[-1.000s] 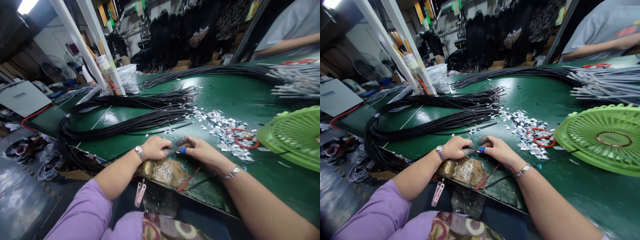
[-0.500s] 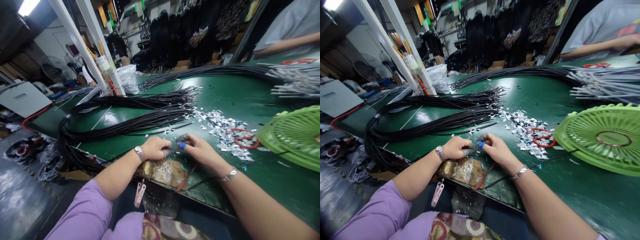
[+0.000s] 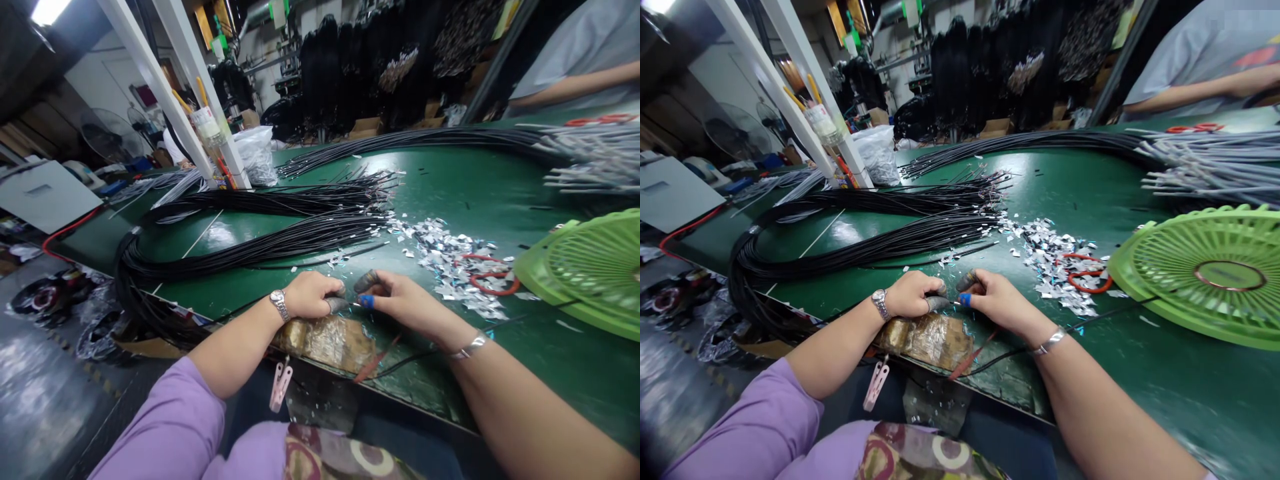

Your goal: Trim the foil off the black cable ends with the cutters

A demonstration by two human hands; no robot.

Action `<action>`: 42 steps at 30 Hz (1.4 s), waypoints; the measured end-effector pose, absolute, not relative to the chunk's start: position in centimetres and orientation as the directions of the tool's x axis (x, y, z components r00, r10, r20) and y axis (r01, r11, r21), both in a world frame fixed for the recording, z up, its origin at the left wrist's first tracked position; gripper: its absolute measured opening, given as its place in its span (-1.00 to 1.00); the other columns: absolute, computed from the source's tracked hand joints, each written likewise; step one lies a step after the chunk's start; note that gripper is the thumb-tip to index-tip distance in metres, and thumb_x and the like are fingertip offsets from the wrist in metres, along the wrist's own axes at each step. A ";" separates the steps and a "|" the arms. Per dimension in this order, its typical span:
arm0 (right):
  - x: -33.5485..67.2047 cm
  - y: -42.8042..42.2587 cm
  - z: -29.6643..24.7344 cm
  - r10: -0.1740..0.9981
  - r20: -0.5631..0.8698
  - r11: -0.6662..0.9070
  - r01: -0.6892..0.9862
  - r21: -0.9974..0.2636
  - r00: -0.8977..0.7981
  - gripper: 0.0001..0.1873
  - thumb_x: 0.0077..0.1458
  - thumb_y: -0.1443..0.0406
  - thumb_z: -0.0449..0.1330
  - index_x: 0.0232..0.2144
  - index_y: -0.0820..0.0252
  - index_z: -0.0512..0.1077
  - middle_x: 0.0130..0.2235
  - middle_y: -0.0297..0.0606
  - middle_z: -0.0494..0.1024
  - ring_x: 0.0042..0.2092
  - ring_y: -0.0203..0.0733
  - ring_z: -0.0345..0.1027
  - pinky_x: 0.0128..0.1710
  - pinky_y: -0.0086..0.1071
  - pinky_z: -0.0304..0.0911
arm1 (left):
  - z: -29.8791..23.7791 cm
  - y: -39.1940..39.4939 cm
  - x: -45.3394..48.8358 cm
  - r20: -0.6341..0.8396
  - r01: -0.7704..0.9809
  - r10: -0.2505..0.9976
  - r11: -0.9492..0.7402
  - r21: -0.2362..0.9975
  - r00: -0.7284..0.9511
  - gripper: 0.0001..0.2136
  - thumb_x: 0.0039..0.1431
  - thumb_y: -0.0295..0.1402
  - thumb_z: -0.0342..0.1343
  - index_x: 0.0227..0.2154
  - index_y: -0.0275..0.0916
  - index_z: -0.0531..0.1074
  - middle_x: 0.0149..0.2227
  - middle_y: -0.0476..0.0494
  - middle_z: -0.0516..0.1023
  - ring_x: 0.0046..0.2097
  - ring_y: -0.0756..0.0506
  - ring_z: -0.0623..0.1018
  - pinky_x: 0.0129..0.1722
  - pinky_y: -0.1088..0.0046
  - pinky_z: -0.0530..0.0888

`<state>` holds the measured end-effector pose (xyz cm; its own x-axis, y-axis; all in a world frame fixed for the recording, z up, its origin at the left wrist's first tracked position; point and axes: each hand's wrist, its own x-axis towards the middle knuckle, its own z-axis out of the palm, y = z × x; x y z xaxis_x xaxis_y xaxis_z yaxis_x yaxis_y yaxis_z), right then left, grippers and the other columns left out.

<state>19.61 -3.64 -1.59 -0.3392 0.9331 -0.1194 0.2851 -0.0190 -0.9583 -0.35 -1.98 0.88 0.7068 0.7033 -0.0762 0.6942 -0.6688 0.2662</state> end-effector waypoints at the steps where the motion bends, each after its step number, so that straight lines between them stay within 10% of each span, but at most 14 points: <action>1: 19.6 -3.6 -1.7 0.935 -0.109 -0.010 0.284 -0.959 -0.336 -0.76 -0.22 0.17 0.23 -0.48 0.16 0.33 -0.51 -0.36 0.47 -0.46 -0.27 0.31 -0.46 -0.40 0.21 | 0.9 -2.0 -0.4 -0.077 0.694 0.703 -0.669 0.267 0.707 -0.87 0.08 -0.32 0.08 -0.40 -0.22 0.49 -0.49 -0.03 0.51 -0.45 0.00 0.41 -0.46 0.51 0.19; 15: 17.8 -4.1 -2.2 0.979 0.144 0.169 0.174 -0.970 -0.148 -0.60 0.00 -0.06 0.16 -0.36 0.15 0.34 -0.46 -0.29 0.50 -0.49 -0.25 0.31 -0.49 -0.37 0.27 | 0.7 -1.8 -0.4 -0.050 0.724 0.757 -0.601 0.339 0.651 -0.91 0.06 -0.39 0.09 -0.42 -0.25 0.47 -0.50 -0.03 0.50 -0.48 0.00 0.40 -0.48 0.51 0.20; 21: 19.1 -4.4 -2.7 0.967 0.185 0.252 0.572 -0.781 -0.174 -0.52 0.23 0.00 -0.15 -0.12 0.20 0.35 -0.46 -0.19 0.53 -0.47 -0.12 0.41 -0.45 -0.30 0.27 | 0.6 -1.4 -0.4 0.071 0.817 0.911 -0.397 0.418 0.407 -0.84 0.13 -0.32 0.04 -0.33 -0.25 0.48 -0.43 -0.06 0.55 -0.43 -0.01 0.47 -0.43 0.52 0.31; 27: 18.1 -5.0 -3.6 0.923 0.226 0.383 0.798 -0.465 -0.311 -0.64 0.18 0.26 -0.05 -0.09 0.32 0.39 -0.20 0.05 0.54 -0.17 0.05 0.44 -0.16 -0.20 0.29 | 1.0 -1.9 0.0 0.045 0.909 0.943 -0.330 0.255 0.330 -0.79 0.15 -0.30 -0.02 -0.28 -0.23 0.47 -0.34 -0.13 0.59 -0.28 -0.12 0.55 -0.30 0.42 0.41; 42: 17.6 -3.9 -3.2 0.925 0.149 0.376 0.793 -0.479 -0.349 -0.73 0.12 0.36 0.01 -0.21 0.22 0.49 -0.21 -0.08 0.60 -0.16 -0.05 0.46 -0.15 -0.31 0.30 | 1.4 -2.7 0.4 -0.047 0.886 0.885 -0.462 0.029 0.463 -0.79 0.14 -0.35 -0.04 -0.23 -0.24 0.45 -0.30 -0.22 0.58 -0.23 -0.19 0.56 -0.31 0.36 0.41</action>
